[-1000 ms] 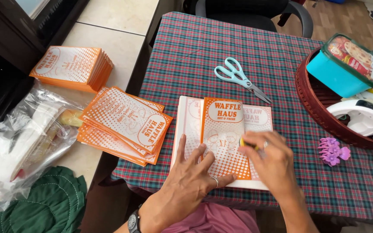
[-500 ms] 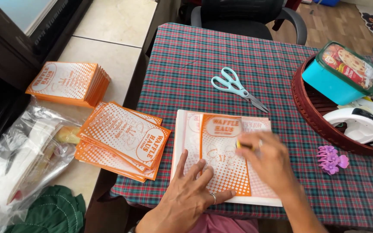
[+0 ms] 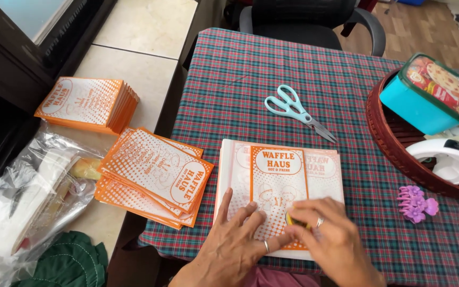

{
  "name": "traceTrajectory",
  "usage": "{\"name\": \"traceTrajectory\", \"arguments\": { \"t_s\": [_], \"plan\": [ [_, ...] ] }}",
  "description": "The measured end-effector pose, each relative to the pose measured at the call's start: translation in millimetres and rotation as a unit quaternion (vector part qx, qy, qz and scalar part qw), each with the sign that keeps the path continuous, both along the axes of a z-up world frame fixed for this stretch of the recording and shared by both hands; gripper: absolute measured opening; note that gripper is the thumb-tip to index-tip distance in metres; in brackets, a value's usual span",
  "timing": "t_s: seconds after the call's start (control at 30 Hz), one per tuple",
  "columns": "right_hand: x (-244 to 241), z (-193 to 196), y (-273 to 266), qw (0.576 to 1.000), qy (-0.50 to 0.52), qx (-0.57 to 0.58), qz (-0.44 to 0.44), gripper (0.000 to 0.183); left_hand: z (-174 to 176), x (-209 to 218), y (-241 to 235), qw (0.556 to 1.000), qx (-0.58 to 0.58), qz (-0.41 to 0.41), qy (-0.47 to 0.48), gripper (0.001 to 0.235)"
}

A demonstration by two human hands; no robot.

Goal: Folding the top edges of printed paper bags and sealing them with small pieces of yellow tape.

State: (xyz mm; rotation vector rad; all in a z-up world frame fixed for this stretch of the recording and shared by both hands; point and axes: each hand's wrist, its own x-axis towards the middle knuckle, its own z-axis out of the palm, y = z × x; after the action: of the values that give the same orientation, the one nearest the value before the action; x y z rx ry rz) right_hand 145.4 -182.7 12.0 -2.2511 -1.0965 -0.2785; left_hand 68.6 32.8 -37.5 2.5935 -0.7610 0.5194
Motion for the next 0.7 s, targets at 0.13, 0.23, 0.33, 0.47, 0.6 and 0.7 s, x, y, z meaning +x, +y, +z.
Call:
{"name": "traceTrajectory", "arguments": {
  "t_s": [0.13, 0.23, 0.33, 0.47, 0.6, 0.7],
  "plan": [
    [51, -18, -6, 0.999, -0.014, -0.022, -0.042, 0.029, 2, 0, 0, 0.997, 0.019, 0.01, 0.068, 0.04],
    [60, -11, -3, 0.995, -0.039, -0.025, -0.089, 0.024, 10, -1, 2, 0.996, -0.001, 0.028, 0.083, 0.036],
    [21, -4, 4, 0.993, -0.088, -0.048, -0.069, 0.024, 12, -3, 3, 0.996, -0.036, 0.034, 0.07, 0.047],
    [-26, -3, 5, 0.997, -0.022, 0.055, 0.04, 0.017, 13, -1, 2, 0.998, -0.017, 0.037, 0.044, 0.049],
    [-35, -16, -37, 0.995, -0.035, 0.066, -0.062, 0.024, 19, -4, 2, 0.999, 0.0, 0.035, 0.041, 0.047],
    [-34, -10, -58, 0.989, -0.063, 0.034, -0.129, 0.02, 14, -4, 0, 0.998, -0.013, 0.032, 0.054, 0.04]
  ]
}}
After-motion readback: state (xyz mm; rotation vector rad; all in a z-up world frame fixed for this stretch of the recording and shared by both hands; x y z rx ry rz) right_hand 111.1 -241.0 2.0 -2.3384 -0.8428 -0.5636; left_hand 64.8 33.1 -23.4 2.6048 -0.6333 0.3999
